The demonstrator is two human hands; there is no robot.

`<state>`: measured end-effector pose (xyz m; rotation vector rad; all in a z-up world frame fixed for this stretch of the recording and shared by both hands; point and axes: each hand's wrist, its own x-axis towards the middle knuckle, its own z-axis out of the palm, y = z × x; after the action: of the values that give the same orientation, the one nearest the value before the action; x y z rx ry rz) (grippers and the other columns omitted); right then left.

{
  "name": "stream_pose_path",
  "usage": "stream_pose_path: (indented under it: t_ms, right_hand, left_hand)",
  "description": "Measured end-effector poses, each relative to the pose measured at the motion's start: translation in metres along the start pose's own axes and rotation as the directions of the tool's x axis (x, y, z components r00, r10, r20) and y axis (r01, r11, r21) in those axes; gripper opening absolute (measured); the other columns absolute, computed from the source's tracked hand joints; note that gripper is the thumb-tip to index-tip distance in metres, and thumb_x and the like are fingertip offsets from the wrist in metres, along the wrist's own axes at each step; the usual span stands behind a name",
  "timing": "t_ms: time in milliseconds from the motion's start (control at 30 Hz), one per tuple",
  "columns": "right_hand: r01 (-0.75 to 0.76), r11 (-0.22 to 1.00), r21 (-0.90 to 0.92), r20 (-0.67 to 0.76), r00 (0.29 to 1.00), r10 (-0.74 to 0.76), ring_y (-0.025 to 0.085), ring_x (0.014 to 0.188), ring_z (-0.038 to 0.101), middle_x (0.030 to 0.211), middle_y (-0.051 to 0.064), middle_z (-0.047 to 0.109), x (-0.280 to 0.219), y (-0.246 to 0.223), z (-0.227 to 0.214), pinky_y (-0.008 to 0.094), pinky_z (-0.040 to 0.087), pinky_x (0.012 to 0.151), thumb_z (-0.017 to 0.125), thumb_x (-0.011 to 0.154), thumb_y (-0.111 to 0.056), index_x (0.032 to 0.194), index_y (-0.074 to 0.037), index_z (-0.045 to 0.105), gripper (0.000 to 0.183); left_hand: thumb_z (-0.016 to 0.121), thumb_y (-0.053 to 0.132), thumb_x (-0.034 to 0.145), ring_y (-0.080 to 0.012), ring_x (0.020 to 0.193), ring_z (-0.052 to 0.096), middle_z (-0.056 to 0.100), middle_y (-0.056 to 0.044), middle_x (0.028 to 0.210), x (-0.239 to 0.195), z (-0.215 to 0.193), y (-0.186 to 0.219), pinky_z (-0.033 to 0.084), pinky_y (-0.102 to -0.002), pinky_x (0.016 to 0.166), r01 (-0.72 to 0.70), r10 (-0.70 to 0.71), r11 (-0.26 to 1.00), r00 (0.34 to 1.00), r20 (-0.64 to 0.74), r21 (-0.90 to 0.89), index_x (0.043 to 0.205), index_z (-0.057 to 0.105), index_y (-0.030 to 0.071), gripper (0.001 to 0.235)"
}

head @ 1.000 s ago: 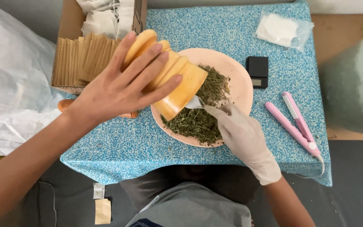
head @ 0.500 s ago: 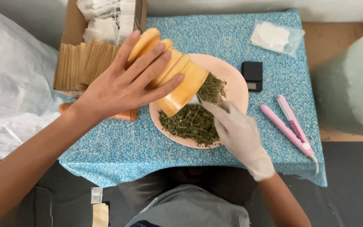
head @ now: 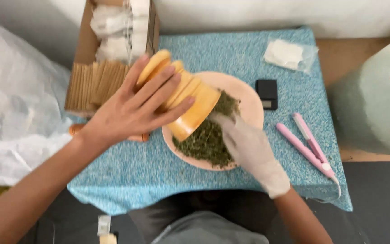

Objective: The person pours dried green herbs from a wooden mortar onto a plate. They then use their gloved hands to separate the herbs into two distinct piles on the plate, sorting them by texture and size.

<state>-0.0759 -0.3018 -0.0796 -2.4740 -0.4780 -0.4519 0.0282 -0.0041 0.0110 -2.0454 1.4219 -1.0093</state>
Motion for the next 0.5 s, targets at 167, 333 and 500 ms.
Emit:
stream_pose_path:
  t_ms: [167,333,500]
  right_hand:
    - [-0.025,0.999,0.048,0.082,0.996,0.021,0.013,0.05,0.054,0.089,-0.001,0.067,-0.003,-0.006,-0.005,0.029,0.045,0.046,0.064,0.097,-0.007,0.143,-0.025,0.073,0.05]
    - [0.022,1.0,-0.008,0.074,0.997,-0.021,0.014,0.063,0.062,0.104,0.002,0.071,0.012,-0.01,0.001,0.029,0.054,0.056,0.059,0.103,-0.006,0.149,-0.022,0.067,0.05]
    - [-0.155,0.95,0.272,0.027,0.988,0.153,0.013,0.057,0.062,0.089,0.003,0.077,0.0,-0.017,-0.02,0.027,0.046,0.049,0.066,0.095,0.0,0.133,-0.009,0.076,0.041]
  left_hand:
    - [0.095,0.041,0.082,-0.0326,0.16,0.043,0.054,-0.01,0.167,-0.021,0.01,-0.011,0.024,-0.061,0.138,-0.013,0.012,1.0,0.997,0.075,0.013,0.173,0.044,0.037,0.105]
    - [0.091,0.018,0.098,-0.0278,0.162,0.042,0.053,-0.004,0.169,-0.007,0.008,-0.009,0.019,-0.059,0.141,-0.024,0.021,0.995,0.999,0.032,0.098,0.173,0.044,0.038,0.091]
    - [0.092,0.031,0.103,-0.0303,0.165,0.032,0.044,-0.008,0.175,-0.017,0.016,-0.017,0.014,-0.061,0.141,-0.052,0.045,0.989,0.997,0.058,0.136,0.178,0.039,0.039,0.092]
